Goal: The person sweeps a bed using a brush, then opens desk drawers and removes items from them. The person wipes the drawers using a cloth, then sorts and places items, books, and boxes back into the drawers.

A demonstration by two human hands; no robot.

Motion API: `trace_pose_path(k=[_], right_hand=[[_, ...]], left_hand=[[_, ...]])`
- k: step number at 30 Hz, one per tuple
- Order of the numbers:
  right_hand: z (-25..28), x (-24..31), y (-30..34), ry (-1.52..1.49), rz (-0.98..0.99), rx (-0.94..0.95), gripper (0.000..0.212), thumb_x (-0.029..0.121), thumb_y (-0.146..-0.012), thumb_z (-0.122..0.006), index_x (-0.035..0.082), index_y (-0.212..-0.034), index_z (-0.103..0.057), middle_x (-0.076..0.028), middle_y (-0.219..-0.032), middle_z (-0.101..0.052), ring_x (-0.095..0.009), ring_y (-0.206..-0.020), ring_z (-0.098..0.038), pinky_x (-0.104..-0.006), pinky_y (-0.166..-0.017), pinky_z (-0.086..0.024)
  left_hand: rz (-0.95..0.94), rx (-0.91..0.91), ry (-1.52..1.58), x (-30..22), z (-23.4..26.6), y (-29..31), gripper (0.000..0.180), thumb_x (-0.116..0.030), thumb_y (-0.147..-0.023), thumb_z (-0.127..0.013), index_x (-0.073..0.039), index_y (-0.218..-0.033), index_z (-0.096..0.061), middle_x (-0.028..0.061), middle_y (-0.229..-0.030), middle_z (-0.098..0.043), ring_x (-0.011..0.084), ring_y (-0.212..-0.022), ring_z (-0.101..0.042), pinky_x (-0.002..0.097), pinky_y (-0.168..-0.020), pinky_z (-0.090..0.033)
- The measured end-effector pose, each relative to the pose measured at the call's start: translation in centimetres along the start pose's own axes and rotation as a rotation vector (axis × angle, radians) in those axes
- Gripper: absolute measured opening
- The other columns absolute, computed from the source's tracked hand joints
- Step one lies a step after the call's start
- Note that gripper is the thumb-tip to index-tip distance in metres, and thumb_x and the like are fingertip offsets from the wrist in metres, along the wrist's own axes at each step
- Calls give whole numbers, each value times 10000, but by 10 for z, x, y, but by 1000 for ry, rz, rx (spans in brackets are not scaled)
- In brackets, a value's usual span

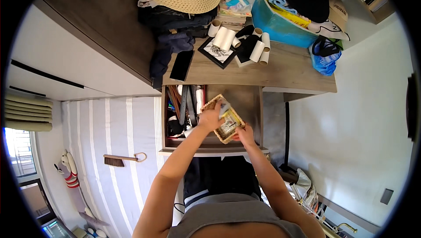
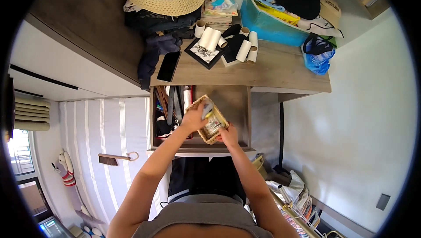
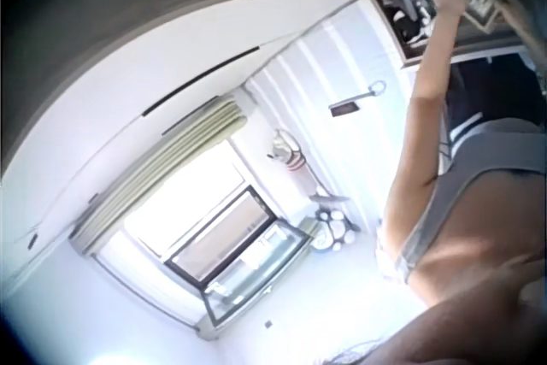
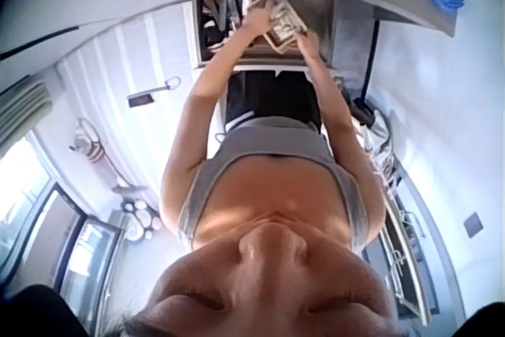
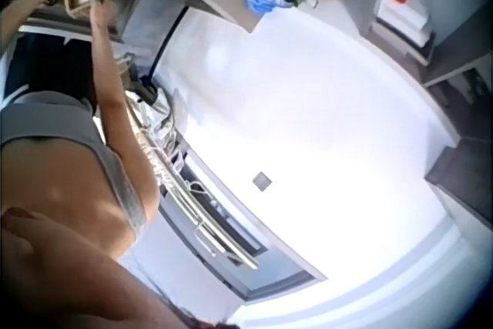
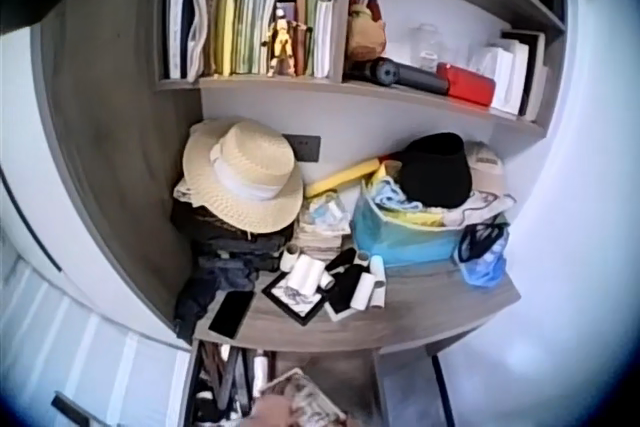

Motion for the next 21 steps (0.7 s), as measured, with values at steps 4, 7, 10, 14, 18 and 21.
trace_pose_path(k=[4,7,10,14,18,21], right_hand=[[-12,-23,-7,-50,-70,-8,339,95,-790,-498,-16,-1099,-415,-145,-806,-582,-224,-565,-630,-308,-448,-527],[-11,-40,-10,-61,-115,-39,322,114,-803,-506,2,-1088,-409,-145,-837,-571,-234,-546,-618,-315,-450,-532],[-1,-55,-12,-153,-220,-114,363,63,-757,-489,-18,-1099,-400,-178,-860,-576,-297,-646,-634,-372,-544,-554],[6,-80,-38,-440,-303,-90,373,39,-773,-460,4,-1134,-376,-181,-919,-565,-311,-739,-632,-410,-635,-558],[-8,-66,-49,-374,-304,-52,332,22,-818,-447,15,-1144,-385,-183,-983,-564,-313,-831,-622,-421,-714,-549],[-17,-68,-67,-440,-326,-4,306,29,-848,-452,30,-1148,-393,-179,-1016,-562,-312,-885,-612,-421,-745,-541]], left_hand=[[-32,114,-267,-19,-45,15,832,-547,-792,-483,-103,-1401,-131,269,-1434,-73,402,-1335,-88,490,-1062,-147],[-92,216,-140,-6,-65,14,781,-497,-825,-480,-85,-1397,-143,244,-1435,-118,386,-1327,-135,482,-1067,-130],[-87,-120,-118,1,-55,18,768,-456,-832,-500,-46,-1386,-160,219,-1442,-116,363,-1335,-118,472,-1067,-132],[393,82,514,18,-74,24,709,-383,-843,-510,42,-1336,-229,302,-1174,-478,406,-1128,-456,468,-964,-345],[482,115,956,48,-130,16,552,-144,-774,-529,-24,-1287,-367,234,-835,-630,322,-828,-631,402,-713,-499],[448,-145,833,60,-125,0,480,-64,-746,-497,-80,-1224,-457,175,-714,-627,321,-700,-625,399,-639,-496]])
Point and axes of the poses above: each hand's wrist, its own y-axis away from the middle knuckle, its own z-axis out of the back of the hand, x = y × z, the point moved 5 cm from there along -y, towards the middle knuckle
